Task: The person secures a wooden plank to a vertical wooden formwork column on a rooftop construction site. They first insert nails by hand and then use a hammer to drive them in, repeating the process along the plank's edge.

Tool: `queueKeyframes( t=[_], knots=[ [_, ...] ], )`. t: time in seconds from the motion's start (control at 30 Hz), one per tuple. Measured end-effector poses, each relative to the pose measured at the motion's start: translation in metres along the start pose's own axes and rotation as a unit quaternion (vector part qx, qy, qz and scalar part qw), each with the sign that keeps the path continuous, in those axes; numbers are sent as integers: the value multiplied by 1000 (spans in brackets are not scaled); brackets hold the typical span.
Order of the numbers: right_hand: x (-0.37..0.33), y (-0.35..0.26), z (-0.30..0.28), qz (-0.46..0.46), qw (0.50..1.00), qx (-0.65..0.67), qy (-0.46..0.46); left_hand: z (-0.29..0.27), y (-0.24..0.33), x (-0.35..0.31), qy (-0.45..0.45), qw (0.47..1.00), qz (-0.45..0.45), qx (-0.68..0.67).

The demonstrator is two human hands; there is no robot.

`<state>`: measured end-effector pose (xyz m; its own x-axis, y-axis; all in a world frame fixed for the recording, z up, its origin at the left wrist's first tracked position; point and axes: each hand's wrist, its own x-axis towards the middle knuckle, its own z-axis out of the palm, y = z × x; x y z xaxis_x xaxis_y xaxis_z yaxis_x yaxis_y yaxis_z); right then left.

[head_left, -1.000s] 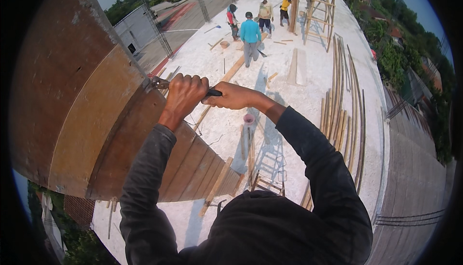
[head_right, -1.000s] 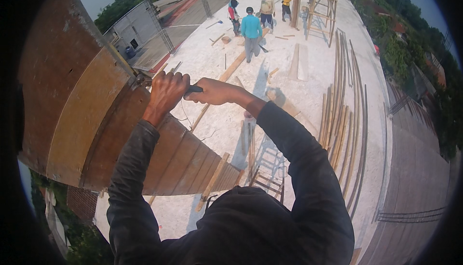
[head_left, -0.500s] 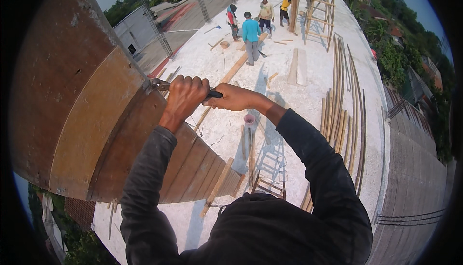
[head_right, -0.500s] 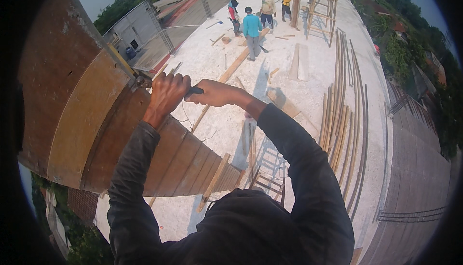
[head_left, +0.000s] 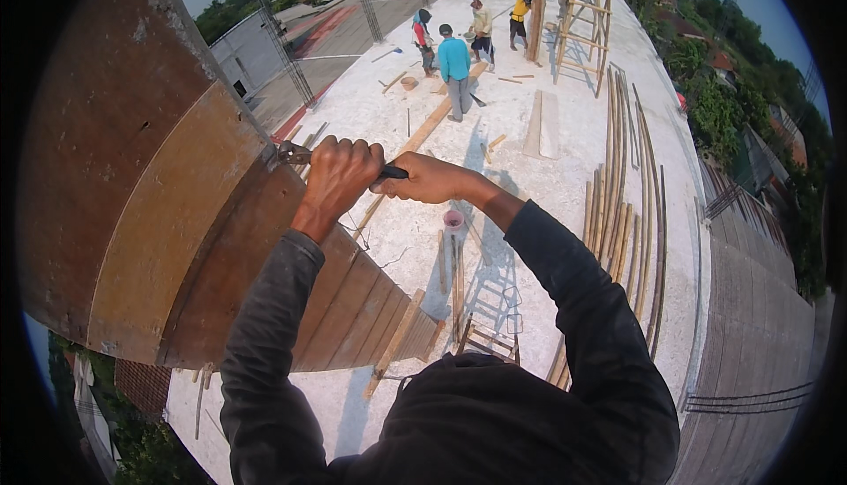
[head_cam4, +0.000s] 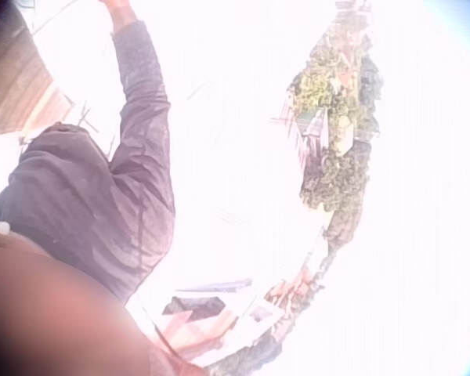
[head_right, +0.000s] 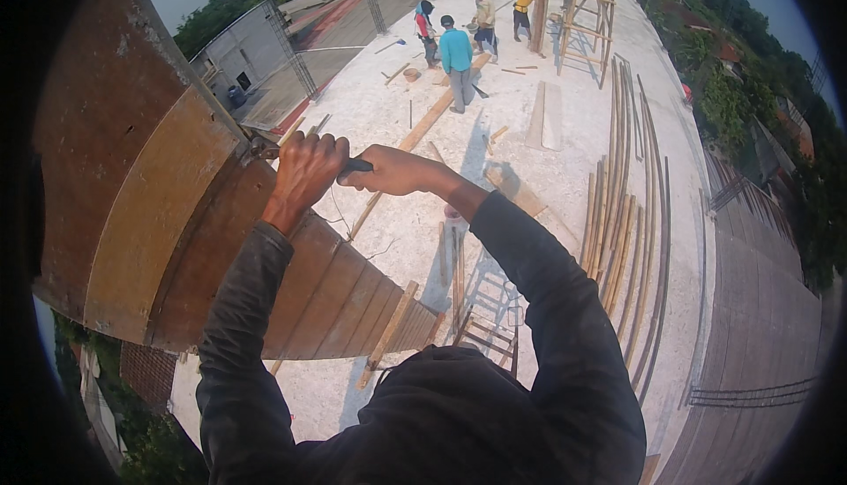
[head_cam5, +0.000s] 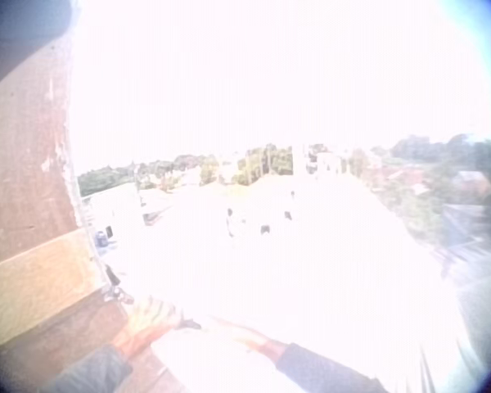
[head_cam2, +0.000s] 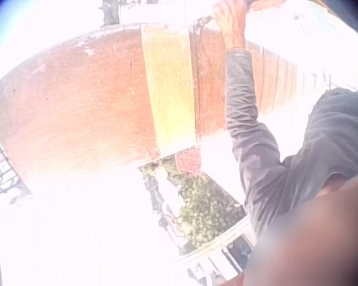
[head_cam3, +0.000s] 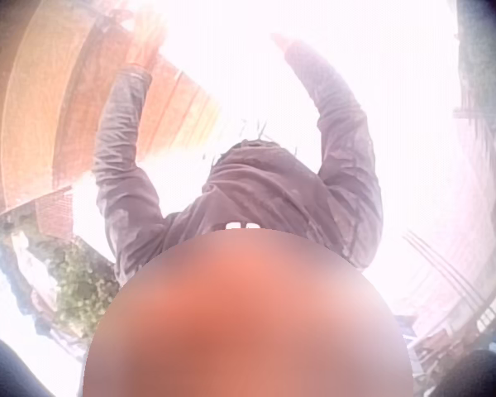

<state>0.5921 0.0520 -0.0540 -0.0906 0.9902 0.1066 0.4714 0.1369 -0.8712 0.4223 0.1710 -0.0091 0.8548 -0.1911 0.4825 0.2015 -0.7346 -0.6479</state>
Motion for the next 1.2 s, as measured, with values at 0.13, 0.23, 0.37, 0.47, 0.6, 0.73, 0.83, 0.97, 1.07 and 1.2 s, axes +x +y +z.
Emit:
queueKeyframes(
  t=[0.13,0.23,0.37,0.47,0.6,0.73,0.83,0.97,1.07,1.2],
  knots=[
    [3,3,2,-1,1000,-5,5,1,0,-1,-3,1000,-1,-1],
    [5,6,3,-8,1000,3,10,1,1,-1,-36,999,-15,3],
    [5,8,2,-2,1000,-1,10,1,2,-2,-52,998,-20,5],
    [5,9,2,11,1000,-7,5,1,2,-2,-49,999,-18,8],
    [6,10,4,-10,1000,0,14,1,1,-1,-40,999,-11,11],
    [7,14,7,-43,999,10,26,-1,0,0,-7,1000,2,2],
    [7,14,5,-30,999,4,22,-1,0,0,-5,1000,1,2],
    [8,12,3,2,1000,-8,6,1,0,0,2,1000,1,-4],
    [7,12,4,-15,1000,0,14,1,0,-1,0,1000,0,-3],
    [7,14,6,-47,998,23,27,1,0,-1,-1,1000,1,4]
  ],
)
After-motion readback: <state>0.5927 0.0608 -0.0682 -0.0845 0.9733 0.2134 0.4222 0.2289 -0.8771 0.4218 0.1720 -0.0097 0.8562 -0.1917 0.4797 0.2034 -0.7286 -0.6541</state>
